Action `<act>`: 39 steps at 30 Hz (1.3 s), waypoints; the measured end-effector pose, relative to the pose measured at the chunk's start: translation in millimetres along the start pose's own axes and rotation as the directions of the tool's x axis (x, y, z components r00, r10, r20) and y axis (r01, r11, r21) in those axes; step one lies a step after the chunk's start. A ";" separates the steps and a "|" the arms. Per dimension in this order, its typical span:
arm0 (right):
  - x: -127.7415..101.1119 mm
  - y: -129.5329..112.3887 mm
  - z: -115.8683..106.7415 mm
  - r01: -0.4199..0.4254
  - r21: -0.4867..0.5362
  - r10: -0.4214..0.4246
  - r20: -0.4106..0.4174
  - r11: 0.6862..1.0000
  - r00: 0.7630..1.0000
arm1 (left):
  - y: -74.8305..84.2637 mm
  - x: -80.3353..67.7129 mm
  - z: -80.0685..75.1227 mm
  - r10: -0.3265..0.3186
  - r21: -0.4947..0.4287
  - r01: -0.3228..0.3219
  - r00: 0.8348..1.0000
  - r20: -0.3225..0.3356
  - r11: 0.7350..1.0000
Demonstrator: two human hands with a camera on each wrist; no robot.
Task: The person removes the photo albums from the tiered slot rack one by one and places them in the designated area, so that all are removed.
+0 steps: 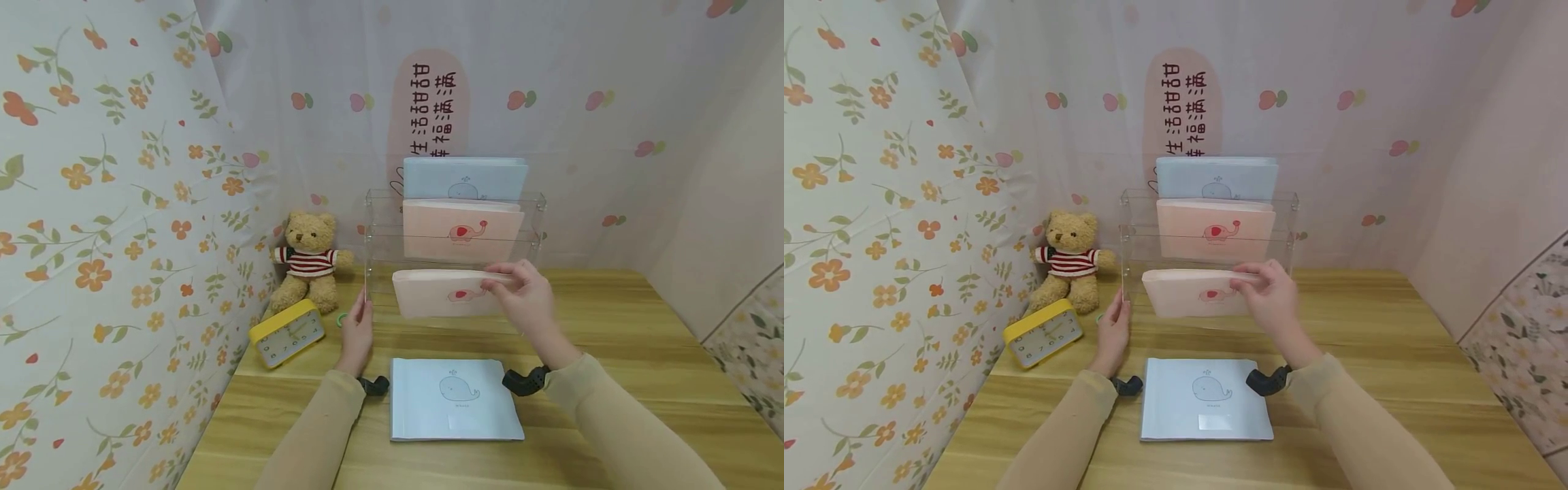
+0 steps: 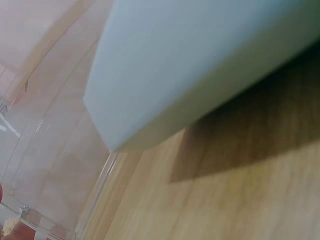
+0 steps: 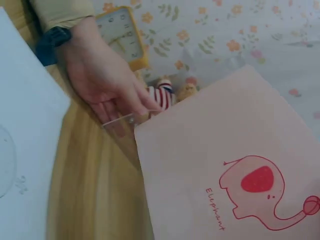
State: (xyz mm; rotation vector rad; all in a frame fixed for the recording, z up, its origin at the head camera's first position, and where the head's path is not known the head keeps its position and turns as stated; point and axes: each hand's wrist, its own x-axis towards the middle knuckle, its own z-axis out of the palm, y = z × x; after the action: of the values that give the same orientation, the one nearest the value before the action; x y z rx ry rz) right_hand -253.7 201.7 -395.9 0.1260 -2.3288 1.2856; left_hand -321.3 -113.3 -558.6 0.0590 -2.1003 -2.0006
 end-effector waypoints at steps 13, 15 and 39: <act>-14.5 23.5 15.9 -0.178 -0.048 0.184 0.159 0.983 0.970 | 0.7 2.6 -0.2 -0.005 0.005 0.005 1.000 -0.007 1.000; -15.4 25.4 17.6 -0.214 -0.050 0.219 0.169 0.976 0.961 | 1.1 2.5 -0.2 -0.011 0.001 0.011 1.000 -0.006 1.000; -9.2 64.1 23.2 -0.057 -0.147 0.105 0.342 0.987 0.934 | -0.1 0.6 -0.1 -0.009 0.006 0.009 1.000 0.013 1.000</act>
State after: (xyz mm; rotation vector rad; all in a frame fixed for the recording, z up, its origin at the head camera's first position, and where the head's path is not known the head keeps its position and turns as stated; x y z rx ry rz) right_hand -273.2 217.1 -460.1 0.2322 -2.7419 1.2203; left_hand -321.9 -113.5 -558.6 0.0567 -2.1180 -2.0053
